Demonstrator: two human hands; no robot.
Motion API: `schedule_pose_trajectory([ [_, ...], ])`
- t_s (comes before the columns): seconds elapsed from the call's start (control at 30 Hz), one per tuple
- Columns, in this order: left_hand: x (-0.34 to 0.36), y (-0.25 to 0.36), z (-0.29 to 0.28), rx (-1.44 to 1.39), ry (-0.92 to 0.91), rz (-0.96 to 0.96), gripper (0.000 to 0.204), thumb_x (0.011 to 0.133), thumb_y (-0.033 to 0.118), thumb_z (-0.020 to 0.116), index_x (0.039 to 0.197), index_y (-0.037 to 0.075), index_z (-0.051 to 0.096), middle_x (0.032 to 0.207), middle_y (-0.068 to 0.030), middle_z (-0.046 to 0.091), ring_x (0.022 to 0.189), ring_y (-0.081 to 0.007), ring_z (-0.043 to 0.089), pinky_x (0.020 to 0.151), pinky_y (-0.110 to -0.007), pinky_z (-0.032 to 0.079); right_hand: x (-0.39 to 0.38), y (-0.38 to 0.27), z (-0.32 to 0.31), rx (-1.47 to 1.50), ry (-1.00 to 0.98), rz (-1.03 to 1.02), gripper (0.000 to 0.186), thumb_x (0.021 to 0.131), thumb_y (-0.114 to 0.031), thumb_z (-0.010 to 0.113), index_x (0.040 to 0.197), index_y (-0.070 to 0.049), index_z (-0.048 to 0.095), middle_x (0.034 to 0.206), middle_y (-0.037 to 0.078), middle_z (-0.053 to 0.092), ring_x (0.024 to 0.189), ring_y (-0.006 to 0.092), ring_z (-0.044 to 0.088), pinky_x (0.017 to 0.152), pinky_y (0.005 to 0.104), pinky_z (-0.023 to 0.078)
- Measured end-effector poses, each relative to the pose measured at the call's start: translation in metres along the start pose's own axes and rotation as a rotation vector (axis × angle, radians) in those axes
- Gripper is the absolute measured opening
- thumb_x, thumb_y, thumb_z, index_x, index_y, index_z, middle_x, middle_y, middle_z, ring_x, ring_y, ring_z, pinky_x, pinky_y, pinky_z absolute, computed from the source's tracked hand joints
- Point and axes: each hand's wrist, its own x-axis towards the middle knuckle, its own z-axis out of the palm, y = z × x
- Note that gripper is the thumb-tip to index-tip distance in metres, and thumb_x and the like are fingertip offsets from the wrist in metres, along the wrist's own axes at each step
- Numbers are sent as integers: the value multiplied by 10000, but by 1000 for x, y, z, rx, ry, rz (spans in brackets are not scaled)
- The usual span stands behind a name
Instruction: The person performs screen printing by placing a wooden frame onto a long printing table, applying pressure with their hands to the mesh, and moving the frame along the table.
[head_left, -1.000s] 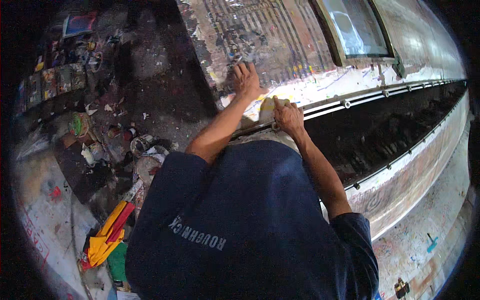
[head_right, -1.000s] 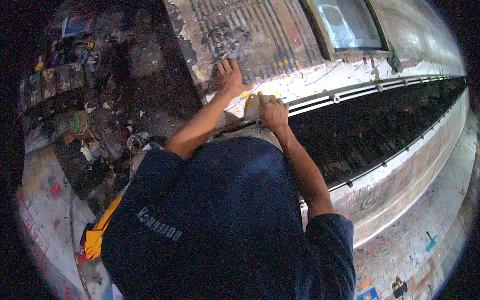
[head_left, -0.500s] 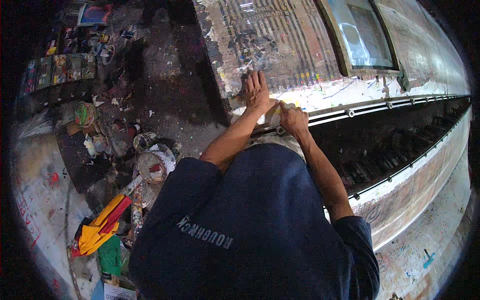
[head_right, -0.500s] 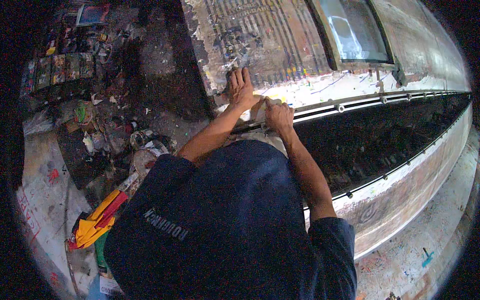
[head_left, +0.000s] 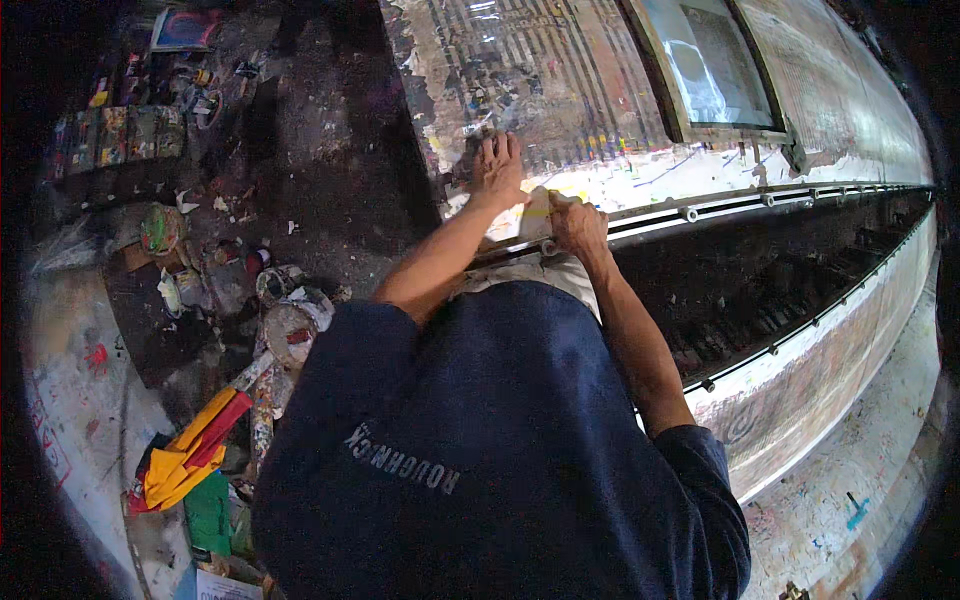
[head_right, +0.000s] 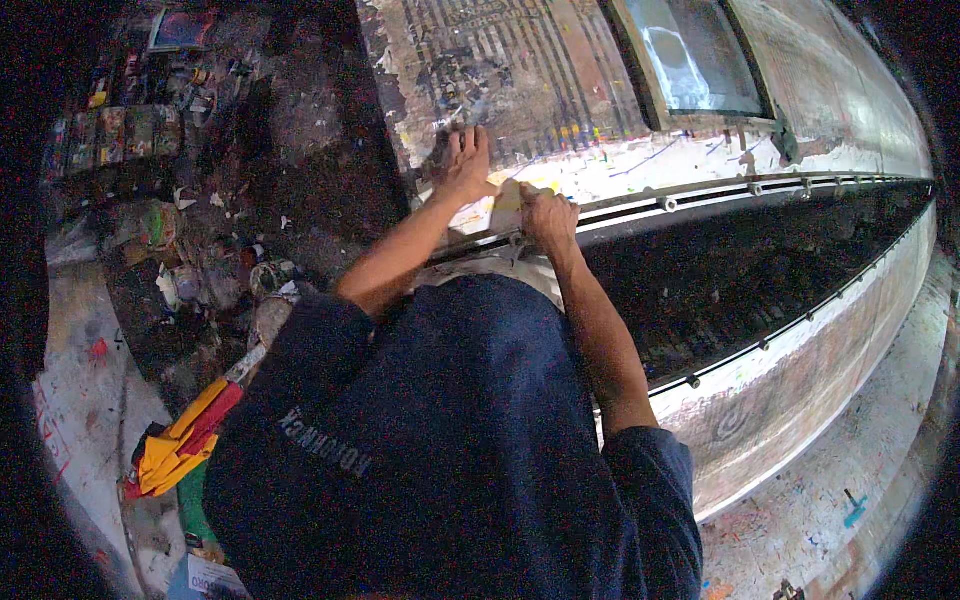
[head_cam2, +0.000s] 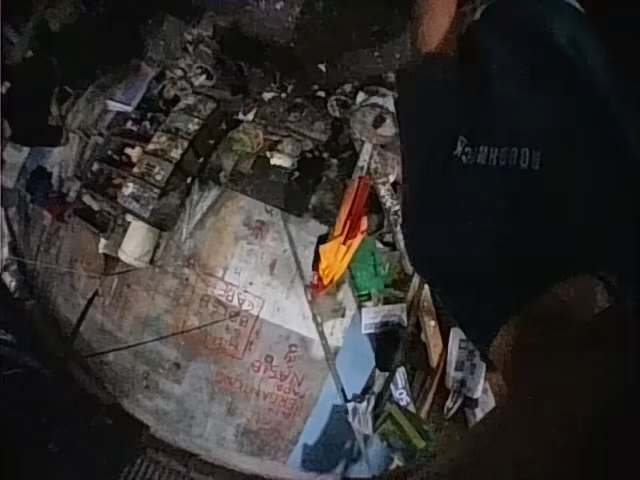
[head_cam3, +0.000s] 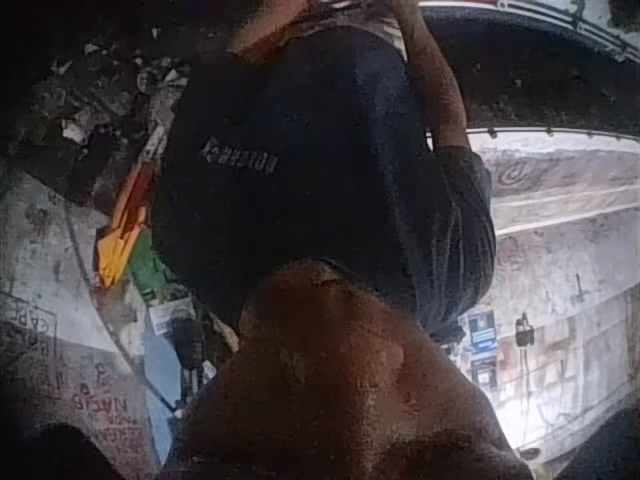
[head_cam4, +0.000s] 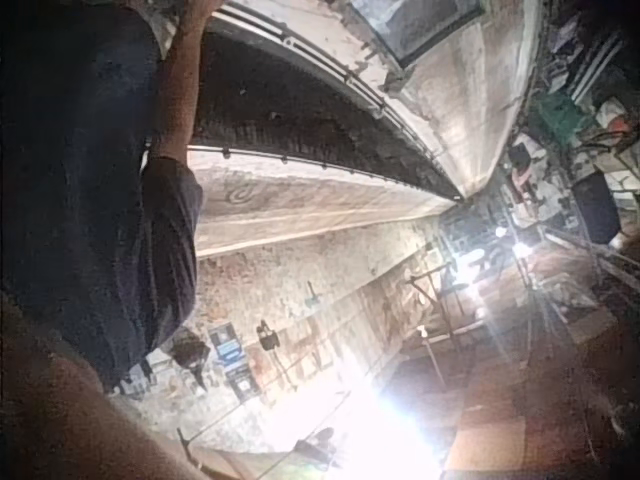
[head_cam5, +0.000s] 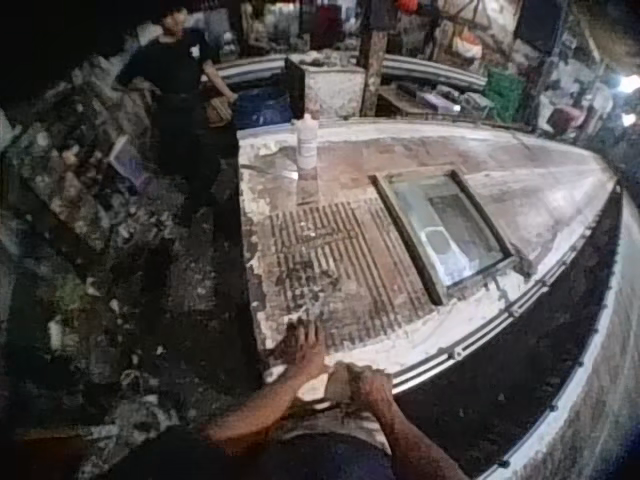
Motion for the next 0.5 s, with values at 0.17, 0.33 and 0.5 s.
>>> schedule_pose_trajectory([
  [0.17, -16, -56, -18, 9, -1, 238, 1233, 548, 455, 946, 1552, 99, 325, 1544, -146, 275, 1395, -446, 277, 1156, -591, 270, 16, 5, -8, 104, -154, 121, 321, 940, -417, 584, 1181, -260, 727, 1018, 142, 746, 1032, 352, 694, 969, 588, 424],
  [0.33, -40, -92, -27, -4, 107, 210, 1233, 509, 477, 944, 1548, 162, 361, 1585, -160, 247, 1470, -448, 167, 1143, -722, 148, 20, 10, -13, 215, -189, 123, 440, 976, -546, 525, 1034, -198, 790, 1017, 132, 756, 1047, 364, 692, 971, 586, 417],
  [0.5, -58, -111, -30, 29, 142, 161, 1218, 531, 503, 924, 1553, 172, 351, 1592, -131, 243, 1457, -443, 185, 1121, -734, 164, 23, 7, -19, 157, -209, 110, 461, 968, -579, 511, 1057, -223, 790, 943, 123, 762, 978, 349, 712, 948, 554, 443],
])
